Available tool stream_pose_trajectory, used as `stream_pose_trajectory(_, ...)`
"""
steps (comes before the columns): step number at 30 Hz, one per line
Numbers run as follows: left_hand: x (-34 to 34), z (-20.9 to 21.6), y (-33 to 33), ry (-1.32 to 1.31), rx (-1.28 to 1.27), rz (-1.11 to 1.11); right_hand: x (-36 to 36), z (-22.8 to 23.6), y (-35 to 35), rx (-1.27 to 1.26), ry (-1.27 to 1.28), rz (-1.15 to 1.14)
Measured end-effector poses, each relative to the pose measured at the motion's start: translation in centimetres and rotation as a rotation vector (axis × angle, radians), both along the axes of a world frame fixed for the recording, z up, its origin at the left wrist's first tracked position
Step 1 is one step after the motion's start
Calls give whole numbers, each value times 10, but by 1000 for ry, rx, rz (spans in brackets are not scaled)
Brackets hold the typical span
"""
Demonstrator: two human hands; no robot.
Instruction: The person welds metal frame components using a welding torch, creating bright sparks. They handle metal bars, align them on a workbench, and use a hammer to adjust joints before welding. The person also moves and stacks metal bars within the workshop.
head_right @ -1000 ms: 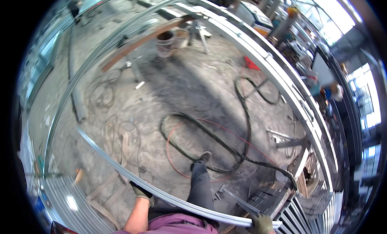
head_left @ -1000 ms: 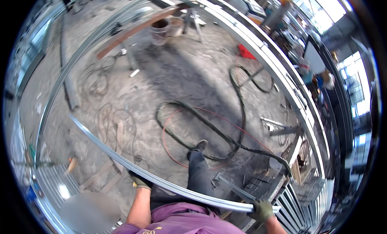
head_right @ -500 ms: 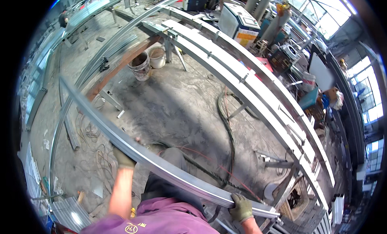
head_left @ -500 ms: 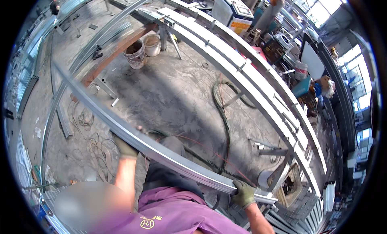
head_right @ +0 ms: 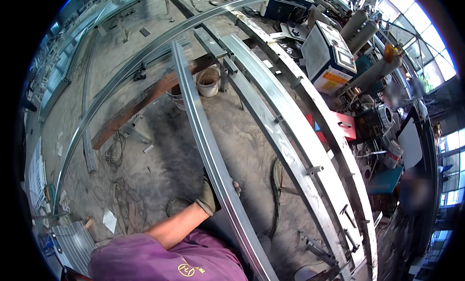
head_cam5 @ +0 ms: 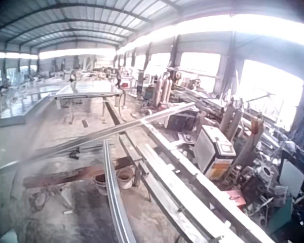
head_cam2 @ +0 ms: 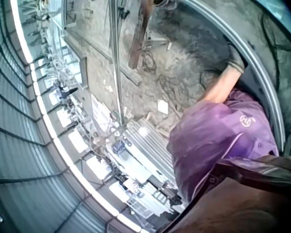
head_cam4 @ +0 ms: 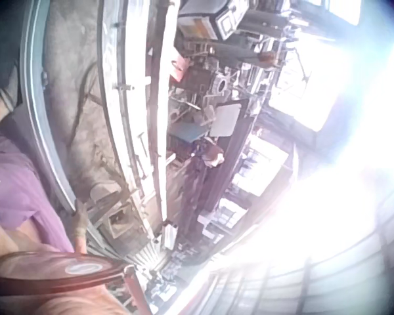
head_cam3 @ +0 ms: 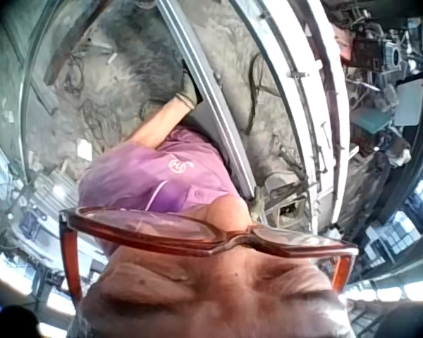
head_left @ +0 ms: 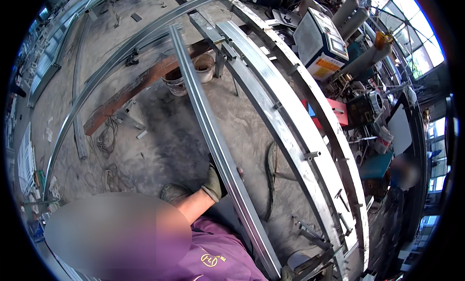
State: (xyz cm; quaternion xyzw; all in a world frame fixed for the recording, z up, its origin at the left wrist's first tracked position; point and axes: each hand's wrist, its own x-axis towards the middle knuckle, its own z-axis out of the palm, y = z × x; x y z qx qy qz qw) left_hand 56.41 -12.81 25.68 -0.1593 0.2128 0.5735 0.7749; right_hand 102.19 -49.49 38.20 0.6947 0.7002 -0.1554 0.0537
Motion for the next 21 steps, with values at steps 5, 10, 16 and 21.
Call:
stream_pose_trajectory(5, 30, 40, 51, -7, -21, 29, -23, 6, 128, -38, 165, 106)
stream_pose_trajectory(10, 53, 43, 75, 36, -204, -33, -119, -20, 328, -274, 912, 147)
stream_pose_trajectory(16, 106, 50, 98, 90, -163, -37, -140, -15, 412, -615, 990, -177)
stream_pose_trajectory(21, 171, 55, 110, 186, -11, 29, -70, -10, 440, -562, 997, -84)
